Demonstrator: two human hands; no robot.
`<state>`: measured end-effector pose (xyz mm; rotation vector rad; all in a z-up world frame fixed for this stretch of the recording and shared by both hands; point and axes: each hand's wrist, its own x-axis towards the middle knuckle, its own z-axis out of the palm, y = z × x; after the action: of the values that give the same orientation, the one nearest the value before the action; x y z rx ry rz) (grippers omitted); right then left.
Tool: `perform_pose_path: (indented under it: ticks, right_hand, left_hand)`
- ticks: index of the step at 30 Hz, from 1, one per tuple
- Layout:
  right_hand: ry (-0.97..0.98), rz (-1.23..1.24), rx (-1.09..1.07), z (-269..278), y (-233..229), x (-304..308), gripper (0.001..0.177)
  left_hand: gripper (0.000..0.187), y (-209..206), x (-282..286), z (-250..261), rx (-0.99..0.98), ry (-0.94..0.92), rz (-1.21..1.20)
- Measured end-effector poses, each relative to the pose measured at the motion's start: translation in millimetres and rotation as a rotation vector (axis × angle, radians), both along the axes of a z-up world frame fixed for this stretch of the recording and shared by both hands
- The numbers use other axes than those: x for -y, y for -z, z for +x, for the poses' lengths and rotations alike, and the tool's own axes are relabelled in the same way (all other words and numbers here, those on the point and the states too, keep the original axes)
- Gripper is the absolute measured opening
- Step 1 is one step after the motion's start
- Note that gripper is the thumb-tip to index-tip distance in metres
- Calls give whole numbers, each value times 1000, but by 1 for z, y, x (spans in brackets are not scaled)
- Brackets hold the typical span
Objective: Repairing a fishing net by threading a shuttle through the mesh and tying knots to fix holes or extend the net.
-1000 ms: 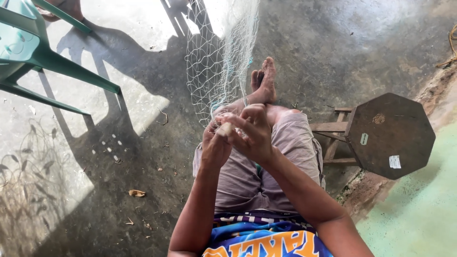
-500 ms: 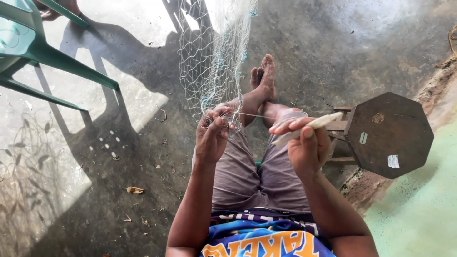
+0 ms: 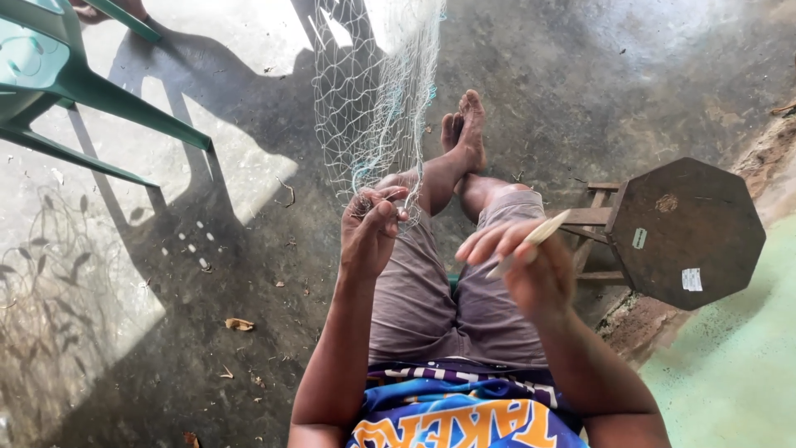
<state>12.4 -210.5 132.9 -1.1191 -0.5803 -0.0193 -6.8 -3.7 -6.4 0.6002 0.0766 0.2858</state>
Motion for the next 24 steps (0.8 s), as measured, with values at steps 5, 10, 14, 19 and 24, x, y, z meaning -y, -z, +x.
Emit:
perform_pose_path:
  ticks: [5, 10, 14, 19, 24]
  right_hand:
    - [-12, -29, -55, 40, -13, 10, 35]
    - [-23, -53, -252, 82, -27, 11, 35]
    - [-4, -85, -258, 109, -41, 13, 30]
    - [2, -43, -343, 131, -63, 10, 27]
    - [50, 16, -534, 151, -82, 9, 25]
  left_hand:
    - [13, -36, 1, 3, 5, 5, 22]
    - [21, -42, -1, 3, -9, 23, 30]
    - [22, -30, -8, 0, -85, 60, 44]
    - [26, -33, -9, -2, -235, 72, 65]
    - [22, -32, -12, -2, -172, 86, 92]
